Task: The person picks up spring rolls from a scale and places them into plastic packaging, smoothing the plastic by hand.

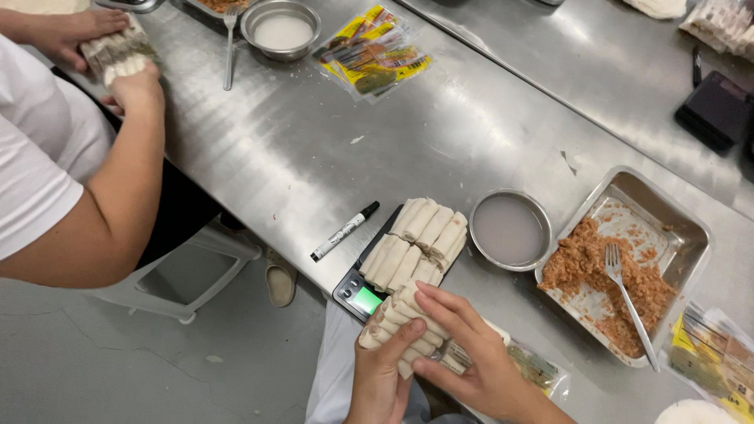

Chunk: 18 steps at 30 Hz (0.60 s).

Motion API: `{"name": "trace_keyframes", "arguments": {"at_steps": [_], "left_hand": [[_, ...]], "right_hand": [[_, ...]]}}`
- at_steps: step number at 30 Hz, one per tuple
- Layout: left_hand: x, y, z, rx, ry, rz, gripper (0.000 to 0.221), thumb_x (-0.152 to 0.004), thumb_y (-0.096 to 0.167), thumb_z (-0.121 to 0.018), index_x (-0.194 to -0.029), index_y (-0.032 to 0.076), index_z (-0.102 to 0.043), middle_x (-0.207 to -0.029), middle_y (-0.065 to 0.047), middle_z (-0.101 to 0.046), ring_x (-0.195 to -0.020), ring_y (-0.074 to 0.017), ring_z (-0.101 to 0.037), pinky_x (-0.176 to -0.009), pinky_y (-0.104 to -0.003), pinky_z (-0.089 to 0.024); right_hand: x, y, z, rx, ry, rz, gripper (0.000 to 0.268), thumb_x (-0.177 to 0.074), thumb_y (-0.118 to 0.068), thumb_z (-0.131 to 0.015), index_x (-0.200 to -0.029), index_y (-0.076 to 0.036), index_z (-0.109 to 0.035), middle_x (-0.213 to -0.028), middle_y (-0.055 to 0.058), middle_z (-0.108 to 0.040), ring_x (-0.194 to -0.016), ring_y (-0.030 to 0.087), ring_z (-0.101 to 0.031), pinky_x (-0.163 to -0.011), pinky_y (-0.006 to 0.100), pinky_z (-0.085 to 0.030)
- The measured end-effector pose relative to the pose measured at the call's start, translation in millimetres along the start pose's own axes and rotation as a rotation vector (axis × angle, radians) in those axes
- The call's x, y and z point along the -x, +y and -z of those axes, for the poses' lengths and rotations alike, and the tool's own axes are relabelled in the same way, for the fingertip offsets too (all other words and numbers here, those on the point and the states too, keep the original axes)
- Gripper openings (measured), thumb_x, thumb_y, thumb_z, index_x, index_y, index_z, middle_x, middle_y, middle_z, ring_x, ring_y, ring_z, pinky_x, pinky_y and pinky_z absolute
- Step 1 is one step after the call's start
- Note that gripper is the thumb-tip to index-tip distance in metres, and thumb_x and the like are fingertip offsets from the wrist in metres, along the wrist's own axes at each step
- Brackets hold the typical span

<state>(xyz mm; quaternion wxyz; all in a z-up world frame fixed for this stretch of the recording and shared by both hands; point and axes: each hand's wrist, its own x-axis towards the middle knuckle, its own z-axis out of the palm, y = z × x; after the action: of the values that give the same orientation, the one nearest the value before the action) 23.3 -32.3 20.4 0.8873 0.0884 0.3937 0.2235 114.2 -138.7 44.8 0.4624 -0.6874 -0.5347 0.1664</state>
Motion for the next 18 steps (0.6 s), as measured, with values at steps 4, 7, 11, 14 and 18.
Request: {"name": "trace_keyframes", "arguments": {"at_steps": [4,7,11,14,18], "left_hand": [[20,6,-19,-0.047,0.025,0.114,0.060,-0.074,-0.014,-0.068,-0.134,-0.008,-0.068,-0.120,-0.027,-0.073,-0.106,-0.0389,-0.068,-0.091,-0.045,-0.054],[26,-1,-24,-0.054,0.039,0.203,0.064,-0.077,-0.011,-0.066,-0.140,-0.004,-0.064,-0.123,-0.025,-0.071,-0.107,-0.0369,-0.067,-0.090,-0.046,-0.053],[23,-24,-10,-0.118,0.000,0.255,0.055,-0.078,-0.008,-0.069,-0.133,-0.005,-0.067,-0.115,-0.023,-0.073,-0.101,-0.0344,-0.069,-0.087,-0.043,-0.055],[29,-33,-14,-0.137,-0.035,0.296,0.049,-0.078,-0.007,-0.070,-0.127,-0.005,-0.069,-0.107,-0.024,-0.073,-0.092,-0.0363,-0.069,-0.080,-0.046,-0.057],[36,-44,-22,-0.179,-0.027,0.338,0.052,-0.079,-0.007,-0.069,-0.131,-0.002,-0.069,-0.110,-0.023,-0.074,-0.091,-0.0353,-0.068,-0.075,-0.046,-0.055]], "right_hand": [[18,2,1,0.012,-0.014,-0.051,0.090,-0.082,-0.028,-0.088,-0.154,-0.007,-0.038,-0.158,0.017,-0.041,-0.150,0.031,-0.043,-0.121,0.043,-0.036],[34,-2,1,-0.017,0.000,-0.200,0.098,-0.077,-0.021,-0.094,-0.156,-0.014,-0.037,-0.154,0.013,-0.035,-0.151,0.028,-0.036,-0.121,0.043,-0.036],[60,6,-1,0.050,0.109,-0.240,0.095,-0.075,-0.025,-0.094,-0.154,-0.016,-0.042,-0.147,0.013,-0.042,-0.146,0.029,-0.044,-0.119,0.043,-0.038],[78,3,1,0.019,0.127,-0.351,0.100,-0.074,-0.027,-0.093,-0.156,-0.017,-0.037,-0.152,0.011,-0.039,-0.147,0.025,-0.044,-0.114,0.038,-0.045],[96,5,1,-0.012,0.168,-0.419,0.107,-0.072,-0.024,-0.095,-0.159,-0.014,-0.033,-0.158,0.012,-0.034,-0.153,0.025,-0.032,-0.121,0.042,-0.032]]}}
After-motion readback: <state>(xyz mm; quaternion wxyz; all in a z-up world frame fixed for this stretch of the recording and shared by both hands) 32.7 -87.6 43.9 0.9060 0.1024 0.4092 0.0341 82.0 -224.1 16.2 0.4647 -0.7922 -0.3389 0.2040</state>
